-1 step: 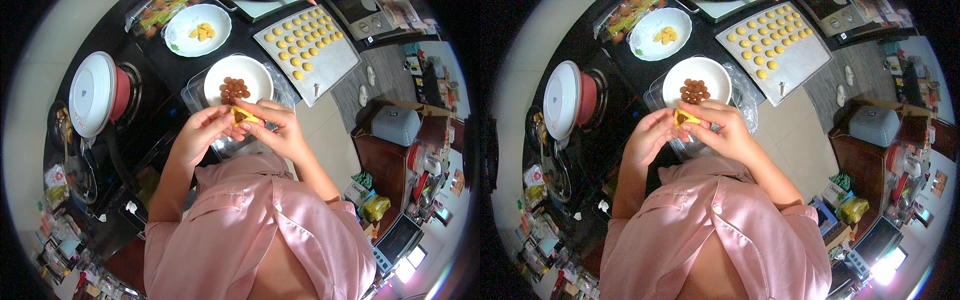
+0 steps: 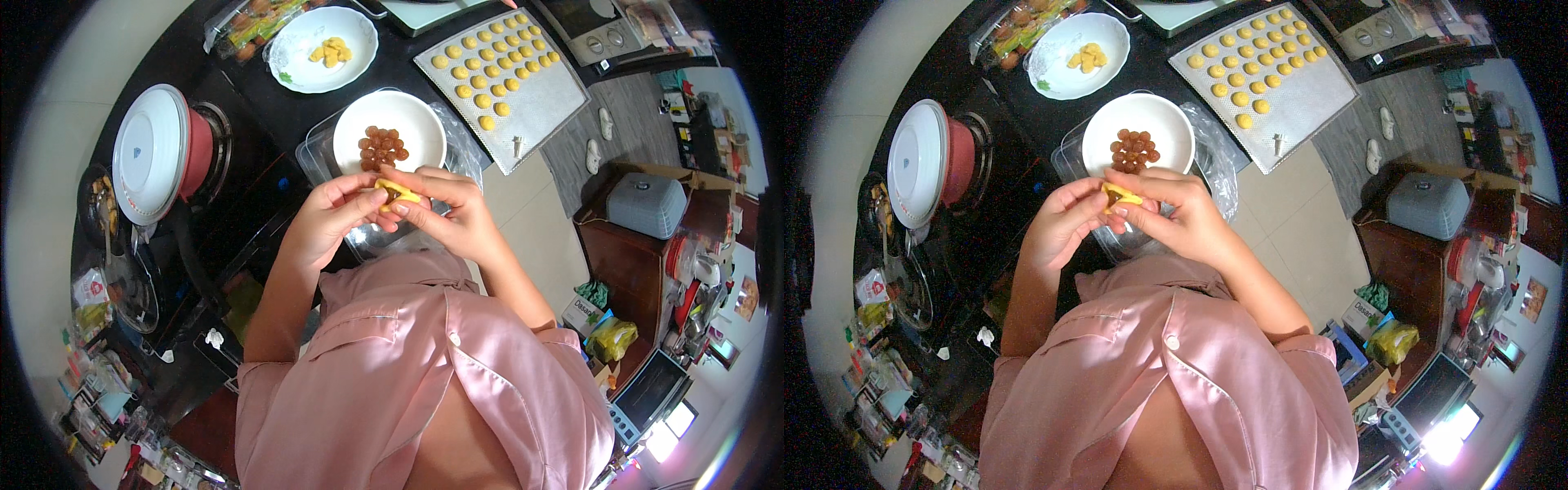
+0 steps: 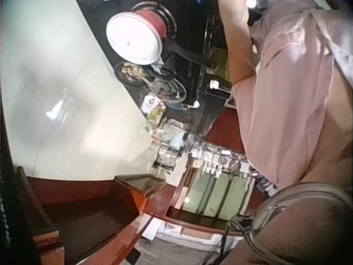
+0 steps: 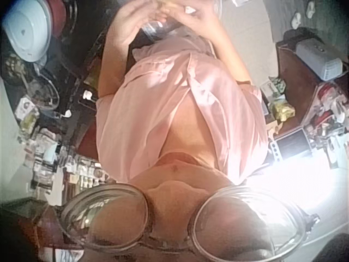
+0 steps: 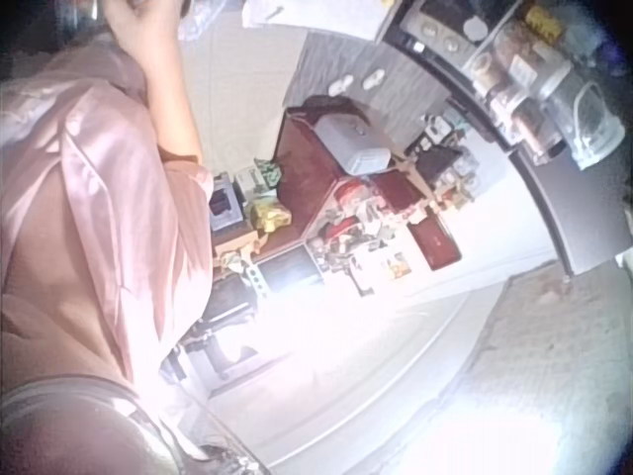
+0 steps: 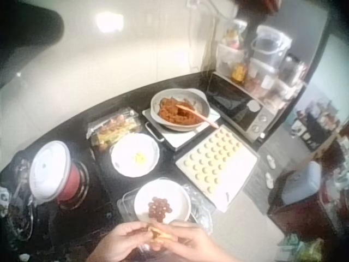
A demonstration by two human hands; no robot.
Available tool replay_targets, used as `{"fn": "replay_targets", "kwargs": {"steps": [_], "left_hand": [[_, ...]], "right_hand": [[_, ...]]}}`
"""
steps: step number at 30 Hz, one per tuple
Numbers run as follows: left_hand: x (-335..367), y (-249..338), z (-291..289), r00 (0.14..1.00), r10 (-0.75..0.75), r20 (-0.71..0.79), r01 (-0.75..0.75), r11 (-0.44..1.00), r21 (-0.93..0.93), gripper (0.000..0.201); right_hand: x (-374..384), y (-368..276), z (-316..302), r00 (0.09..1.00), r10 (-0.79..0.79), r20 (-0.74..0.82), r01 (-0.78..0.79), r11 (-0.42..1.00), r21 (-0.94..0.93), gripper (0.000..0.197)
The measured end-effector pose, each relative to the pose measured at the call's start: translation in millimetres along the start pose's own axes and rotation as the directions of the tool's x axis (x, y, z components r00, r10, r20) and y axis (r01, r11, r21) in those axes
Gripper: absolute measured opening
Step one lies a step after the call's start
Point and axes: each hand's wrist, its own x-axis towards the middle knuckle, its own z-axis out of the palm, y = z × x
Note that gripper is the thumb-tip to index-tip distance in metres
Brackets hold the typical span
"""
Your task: The person prepares small pastries by hand, flattening portions of yellow dough, placing a dark round filling in the center, and rolling them into balls before placing them onto a baking sheet.
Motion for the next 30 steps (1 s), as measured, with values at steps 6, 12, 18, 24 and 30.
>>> {"fn": "replay_targets", "kwargs": {"steps": [6, 12, 18, 24, 30], "left_hand": [[1.5, 8.7, 5.8, 0.999, -0.032, -0.023, 0.033, 0.997, 0.066, 0.025], [-1.8, 20.8, 12.4, 0.994, 0.036, -0.102, -0.018, 0.985, 0.174, 0.027], [-10.0, 27.3, 20.4, 0.964, -0.180, -0.196, 0.167, 0.983, -0.080, 0.031], [-4.5, 22.2, 8.2, 0.999, -0.009, -0.044, 0.016, 0.987, 0.162, 0.034], [0.5, 14.6, 2.4, 0.999, 0.017, -0.051, -0.012, 0.995, 0.095, 0.030]], "right_hand": [[-2.7, -4.4, -6.5, 0.976, 0.217, 0.036, -0.219, 0.952, 0.213, 0.041], [2.3, -13.2, -2.4, 0.998, 0.063, 0.010, -0.063, 0.996, 0.057, 0.045], [1.0, 0.5, 6.7, 0.992, -0.046, -0.116, 0.040, 0.998, -0.051, 0.046], [-0.6, -0.3, 0.7, 0.998, -0.004, -0.056, 0.006, 0.999, 0.031, 0.043], [3.3, -3.1, -1.9, 0.999, 0.035, -0.009, -0.033, 0.986, 0.162, 0.043]]}}
